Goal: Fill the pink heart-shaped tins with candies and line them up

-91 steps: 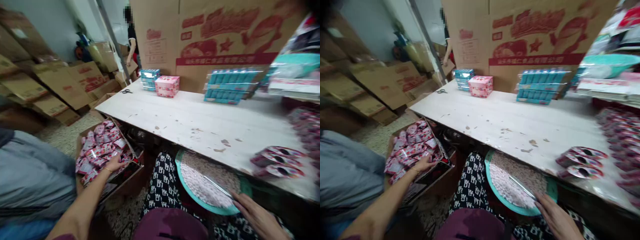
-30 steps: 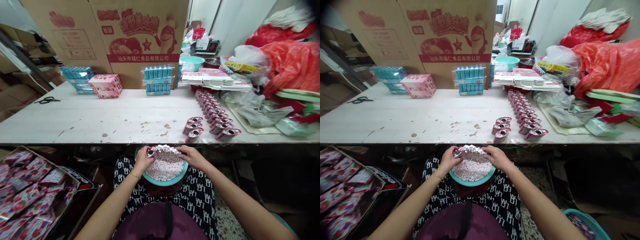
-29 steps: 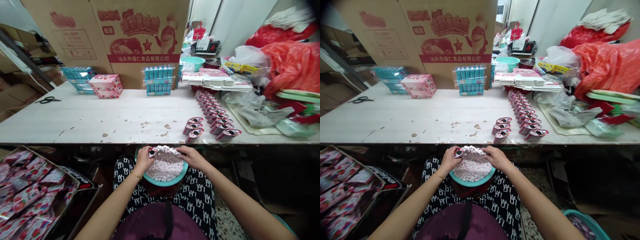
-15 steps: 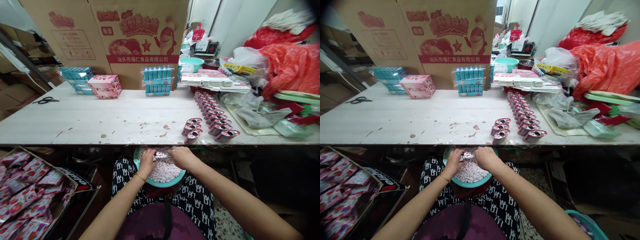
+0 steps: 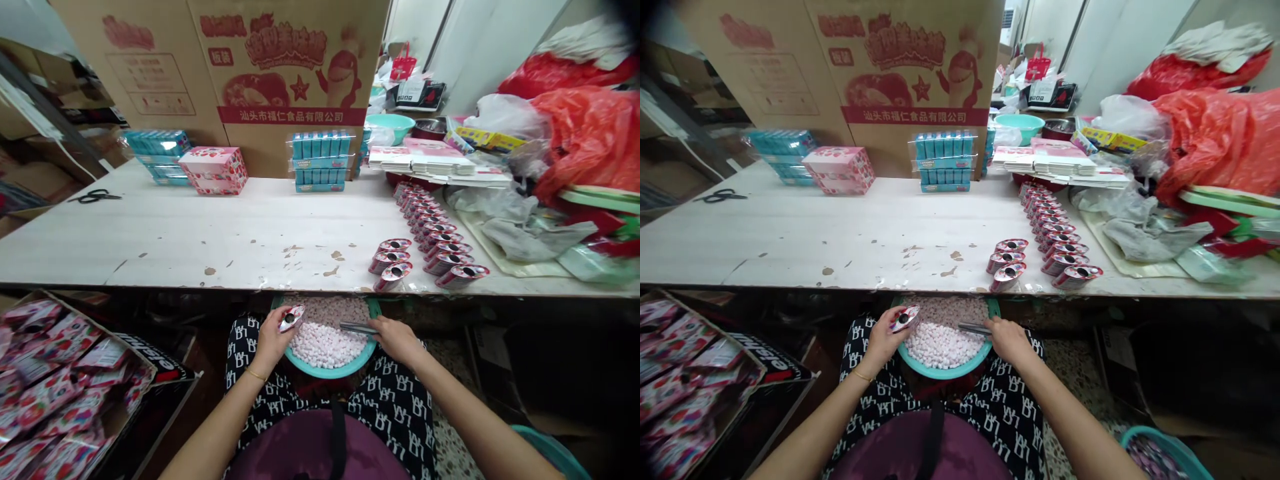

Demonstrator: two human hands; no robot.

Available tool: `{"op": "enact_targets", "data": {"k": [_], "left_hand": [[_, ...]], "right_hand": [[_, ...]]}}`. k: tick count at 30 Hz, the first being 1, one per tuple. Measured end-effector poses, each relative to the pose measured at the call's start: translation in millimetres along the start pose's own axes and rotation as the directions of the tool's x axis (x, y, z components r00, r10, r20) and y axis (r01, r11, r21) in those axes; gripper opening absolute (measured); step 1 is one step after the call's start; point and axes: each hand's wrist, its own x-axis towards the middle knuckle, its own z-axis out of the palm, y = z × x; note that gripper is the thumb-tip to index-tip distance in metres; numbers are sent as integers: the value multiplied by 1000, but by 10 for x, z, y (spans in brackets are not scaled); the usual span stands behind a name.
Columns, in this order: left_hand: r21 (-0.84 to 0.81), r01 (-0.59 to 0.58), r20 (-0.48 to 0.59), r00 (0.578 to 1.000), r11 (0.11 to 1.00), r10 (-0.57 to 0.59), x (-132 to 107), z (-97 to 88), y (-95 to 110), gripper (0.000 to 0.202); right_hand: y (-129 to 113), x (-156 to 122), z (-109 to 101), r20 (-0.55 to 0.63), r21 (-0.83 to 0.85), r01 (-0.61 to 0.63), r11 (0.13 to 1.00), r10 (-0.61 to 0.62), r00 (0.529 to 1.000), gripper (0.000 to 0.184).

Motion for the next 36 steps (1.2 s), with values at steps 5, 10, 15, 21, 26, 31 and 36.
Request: {"op": "enact_targets", "data": {"k": [5,10,15,21,26,31,36], "left_hand": [[-101,93,-31,995,991,-96,-95,-53,-82,42],[-102,120,-52,991,988,-126,-118,-106,-120,44],[-139,152,-56,985,979,-161,-138,-128,-114,45],[-76,137,-54,988,988,-141,-160,-155,-128,46],[-8,137,-48,989,991,-137,-172,-179,-89,45],[108,54,-18,998,993,-52,-171,-201,-5,38],[268,-116,88,992,956,96,-96,-106,97,36]], "right_hand": [[-113,64,254,-57,-18,20,1000,-21,998,22],[-147,101,357,-94,-15,15,1000,-16,995,26],[-59,37,324,-77,15,22,1000,-21,997,26],[-272,214,426,-52,243,-7,970,20,998,28],[-640,579,701,-70,417,-26,908,61,996,32],[-483,573,693,-103,537,27,843,34,994,35],[-282,331,235,-193,564,158,811,-56,980,34]]}}
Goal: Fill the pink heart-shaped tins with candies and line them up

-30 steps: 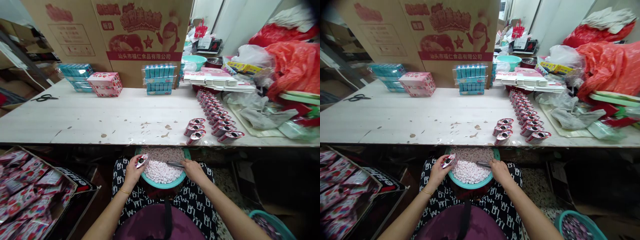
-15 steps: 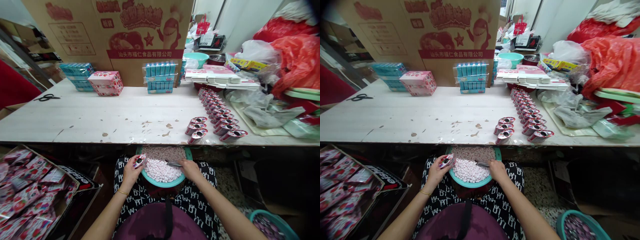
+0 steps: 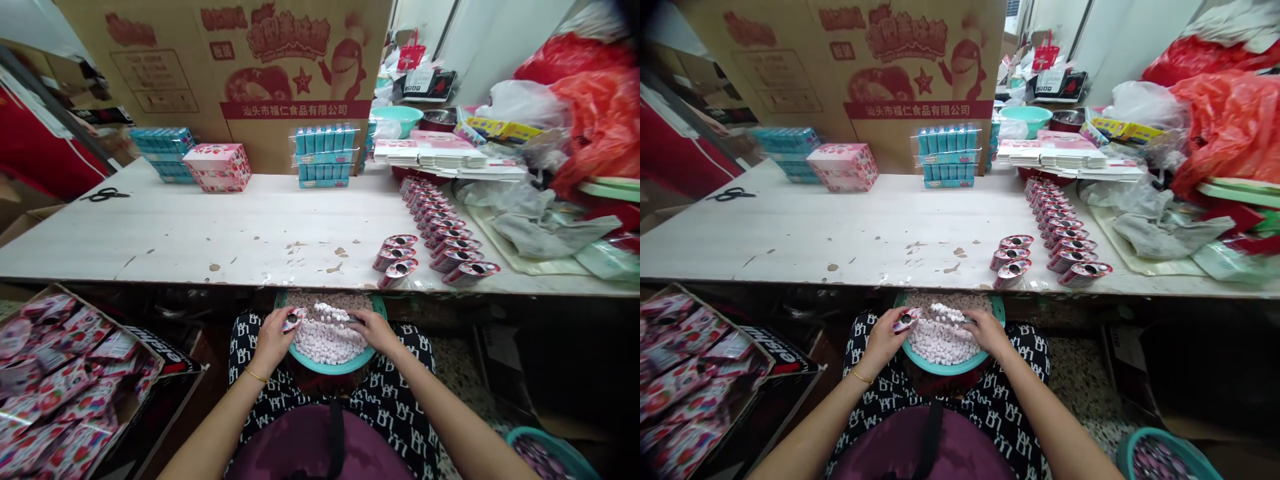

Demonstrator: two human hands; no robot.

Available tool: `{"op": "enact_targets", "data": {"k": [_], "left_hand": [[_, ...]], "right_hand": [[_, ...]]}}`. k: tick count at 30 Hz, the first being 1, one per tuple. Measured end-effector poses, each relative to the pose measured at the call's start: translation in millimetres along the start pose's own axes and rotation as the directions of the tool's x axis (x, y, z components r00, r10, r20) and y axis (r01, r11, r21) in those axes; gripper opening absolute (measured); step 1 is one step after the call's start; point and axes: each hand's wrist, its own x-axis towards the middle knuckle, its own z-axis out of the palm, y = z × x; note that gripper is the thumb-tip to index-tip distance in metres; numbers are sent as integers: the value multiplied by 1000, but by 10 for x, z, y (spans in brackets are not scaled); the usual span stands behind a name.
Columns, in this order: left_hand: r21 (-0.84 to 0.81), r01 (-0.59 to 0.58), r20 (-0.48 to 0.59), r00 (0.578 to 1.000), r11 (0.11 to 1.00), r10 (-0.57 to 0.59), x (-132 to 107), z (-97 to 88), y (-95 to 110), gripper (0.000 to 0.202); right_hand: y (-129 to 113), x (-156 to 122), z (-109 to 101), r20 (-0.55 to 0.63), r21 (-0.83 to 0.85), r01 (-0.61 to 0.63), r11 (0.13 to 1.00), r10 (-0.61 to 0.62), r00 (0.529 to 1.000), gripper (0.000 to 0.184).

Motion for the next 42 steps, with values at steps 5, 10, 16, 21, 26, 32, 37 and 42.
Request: {"op": "enact_targets", "data": {"k": [5,10,16,21,26,32,37,42], "left_hand": [[141,-120,102,989,983,106,124,120,224,44],[194,-109,149,986,975,81,153,227,313,44],[129,-89,97,992,988,77,126,285,195,43],[4,-80,33,996,997,80,144,285,151,38],[-189,-7,-7,1000,982,5,176,265,122,34],[-382,43,12,999,923,-41,140,141,246,34],[-378,-84,92,987,922,128,254,48,749,35],[-348,-279,176,918,895,355,672,368,1471,35]], "right_hand": [[-512,-85,-398,67,-257,97,961,-83,994,32],[-927,-126,-495,148,-575,129,808,-53,988,25],[-1087,-93,-497,189,-680,191,708,-83,979,28],[-1126,-84,-537,178,-692,227,686,-143,974,25],[-970,-219,-694,124,-687,179,704,-129,984,22],[-315,-328,-346,68,-561,46,827,-9,998,23],[-73,-368,-351,-319,-293,148,945,-243,916,30],[-140,-413,-1266,-421,-340,219,915,-356,834,68]]}}
